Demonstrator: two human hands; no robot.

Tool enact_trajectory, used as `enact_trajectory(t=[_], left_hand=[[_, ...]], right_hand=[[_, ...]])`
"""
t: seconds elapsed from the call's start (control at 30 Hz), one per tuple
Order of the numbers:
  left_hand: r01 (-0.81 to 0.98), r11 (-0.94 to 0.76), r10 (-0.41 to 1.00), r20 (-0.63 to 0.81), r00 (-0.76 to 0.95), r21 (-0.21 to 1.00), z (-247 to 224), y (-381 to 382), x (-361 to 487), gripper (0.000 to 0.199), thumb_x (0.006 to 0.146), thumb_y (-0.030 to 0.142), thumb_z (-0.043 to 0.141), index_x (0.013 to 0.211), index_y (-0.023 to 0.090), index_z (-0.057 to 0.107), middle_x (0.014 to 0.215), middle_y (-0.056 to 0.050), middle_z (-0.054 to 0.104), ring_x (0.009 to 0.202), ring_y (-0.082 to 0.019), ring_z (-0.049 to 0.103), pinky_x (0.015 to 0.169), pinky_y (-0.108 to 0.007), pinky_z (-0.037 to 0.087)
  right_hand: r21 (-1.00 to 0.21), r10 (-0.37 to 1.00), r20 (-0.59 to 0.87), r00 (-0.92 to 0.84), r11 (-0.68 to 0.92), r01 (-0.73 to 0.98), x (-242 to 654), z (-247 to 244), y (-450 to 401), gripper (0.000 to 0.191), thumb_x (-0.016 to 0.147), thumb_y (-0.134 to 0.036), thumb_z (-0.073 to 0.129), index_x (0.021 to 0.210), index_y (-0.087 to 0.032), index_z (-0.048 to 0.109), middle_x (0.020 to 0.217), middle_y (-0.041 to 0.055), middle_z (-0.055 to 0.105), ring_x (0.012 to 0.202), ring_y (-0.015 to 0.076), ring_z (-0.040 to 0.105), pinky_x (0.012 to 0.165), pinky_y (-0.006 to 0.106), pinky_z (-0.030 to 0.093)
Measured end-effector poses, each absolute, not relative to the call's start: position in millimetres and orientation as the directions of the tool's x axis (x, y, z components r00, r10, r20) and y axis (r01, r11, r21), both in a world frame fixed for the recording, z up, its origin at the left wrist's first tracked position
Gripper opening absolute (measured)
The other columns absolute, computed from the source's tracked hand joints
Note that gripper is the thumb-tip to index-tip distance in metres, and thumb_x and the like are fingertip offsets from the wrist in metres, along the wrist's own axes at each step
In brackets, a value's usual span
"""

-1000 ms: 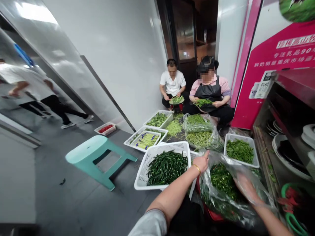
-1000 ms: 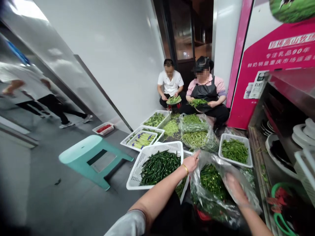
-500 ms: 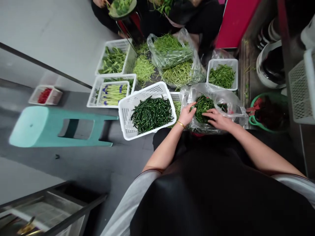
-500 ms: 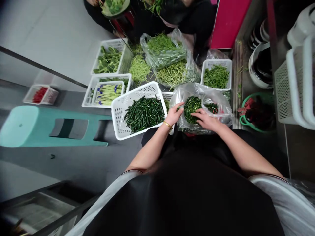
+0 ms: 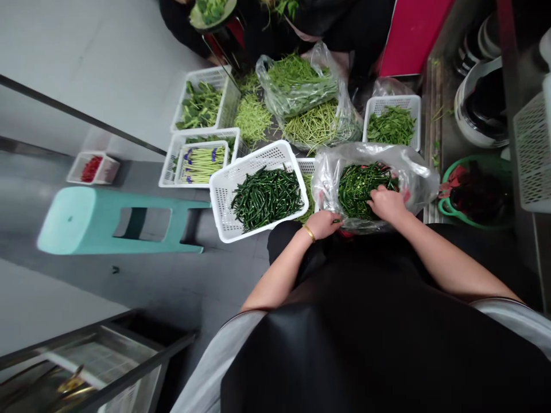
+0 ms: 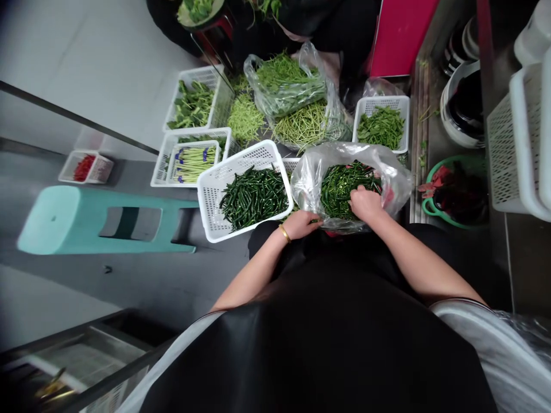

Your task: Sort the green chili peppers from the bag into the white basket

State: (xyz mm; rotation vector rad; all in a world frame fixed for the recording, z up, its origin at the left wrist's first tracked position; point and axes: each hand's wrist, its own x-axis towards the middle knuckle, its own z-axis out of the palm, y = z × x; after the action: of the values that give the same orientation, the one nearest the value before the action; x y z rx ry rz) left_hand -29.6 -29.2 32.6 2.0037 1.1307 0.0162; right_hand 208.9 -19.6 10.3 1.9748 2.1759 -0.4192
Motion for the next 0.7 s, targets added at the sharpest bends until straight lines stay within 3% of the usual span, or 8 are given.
enact_trajectory(t=[0.1,0.23,0.33,0.4,0.47,0.6,0.67,0.7], left_hand=[[0.513,-0.159,0.727,-0.251,0.639,0.844,46.6,-28.5,-31.7,0.035,0.091,0.045,0.057,0.079,0.015,0.073,0.068,-0.001,0.065,0.066,-0.013,0.056,0.070,-0.025,0.043],[0.286,0.176,0.827,-0.299,0.476,0.942,45.7,-25.3,-9.0,0.035,0.084,0.048,0.066,0.080,0.013,0.071,0.060,0.001,0.058,0.057,-0.009,0.050,0.060,-0.022,0.040],[0.157,0.496,0.797,-0.520,0.309,0.854,35.0,-24.9,21.0,0.033,0.086,0.044,0.067,0.075,0.014,0.063,0.047,0.006,0.046,0.039,-0.005,0.033,0.044,-0.020,0.025],[0.036,0.590,0.766,-0.573,0.293,0.807,30.2,-27.0,37.5,0.033,0.087,0.043,0.066,0.073,0.014,0.059,0.045,0.007,0.043,0.034,-0.003,0.026,0.039,-0.020,0.017],[-0.093,0.622,0.752,-0.561,0.346,0.777,27.7,-30.2,45.4,0.035,0.088,0.044,0.066,0.073,0.014,0.058,0.044,0.008,0.040,0.033,-0.002,0.023,0.037,-0.018,0.013],[-0.239,0.770,0.618,-0.600,0.508,0.591,21.0,-32.7,35.9,0.040,0.088,0.047,0.065,0.069,0.013,0.057,0.043,0.009,0.031,0.032,-0.001,0.018,0.035,-0.016,0.010],[-0.267,0.804,0.585,-0.629,0.512,0.531,16.3,-29.6,27.2,0.043,0.087,0.048,0.065,0.064,0.013,0.056,0.043,0.008,0.031,0.033,-0.001,0.019,0.035,-0.016,0.010],[-0.279,0.804,0.588,-0.635,0.501,0.524,14.6,-27.1,23.8,0.044,0.087,0.047,0.065,0.061,0.013,0.055,0.044,0.007,0.033,0.033,-0.002,0.021,0.035,-0.016,0.010]], right_hand=[[-0.018,0.917,-0.398,-0.038,0.034,0.999,209.9,3.5,-19.1,0.033,0.097,-0.035,0.051,0.110,-0.013,0.072,0.111,0.0178,0.066,0.090,0.0268,0.067,0.075,0.033,0.048],[-0.105,0.961,-0.270,-0.059,0.031,0.994,226.8,11.0,-24.3,0.036,0.099,-0.037,0.045,0.109,-0.017,0.073,0.112,0.0146,0.066,0.092,0.0258,0.064,0.077,0.033,0.046],[-0.080,0.972,-0.173,-0.159,0.147,0.986,220.3,26.6,-44.5,0.040,0.101,-0.036,0.040,0.104,-0.012,0.071,0.103,0.0178,0.067,0.090,0.0268,0.063,0.076,0.033,0.044],[-0.084,0.948,-0.189,-0.254,0.242,0.967,209.0,35.4,-62.4,0.039,0.101,-0.032,0.037,0.102,-0.009,0.069,0.096,0.0180,0.067,0.085,0.0251,0.063,0.071,0.031,0.043],[-0.165,0.910,-0.218,-0.354,0.323,0.932,200.2,41.0,-78.5,0.037,0.102,-0.030,0.037,0.102,-0.009,0.068,0.095,0.0167,0.066,0.079,0.0227,0.063,0.066,0.030,0.042],[-0.493,0.791,-0.150,-0.593,0.460,0.739,207.1,44.1,-86.8,0.037,0.104,-0.033,0.037,0.098,-0.016,0.068,0.095,0.0108,0.066,0.085,0.0199,0.063,0.074,0.029,0.047],[-0.535,0.782,-0.188,-0.594,0.425,0.730,219.9,40.6,-73.0,0.035,0.103,-0.039,0.041,0.102,-0.019,0.070,0.097,0.0089,0.067,0.089,0.0199,0.064,0.080,0.030,0.048],[-0.486,0.822,-0.234,-0.519,0.364,0.794,226.4,37.0,-62.1,0.035,0.102,-0.041,0.042,0.106,-0.020,0.070,0.101,0.0095,0.068,0.091,0.0208,0.064,0.083,0.031,0.049]])
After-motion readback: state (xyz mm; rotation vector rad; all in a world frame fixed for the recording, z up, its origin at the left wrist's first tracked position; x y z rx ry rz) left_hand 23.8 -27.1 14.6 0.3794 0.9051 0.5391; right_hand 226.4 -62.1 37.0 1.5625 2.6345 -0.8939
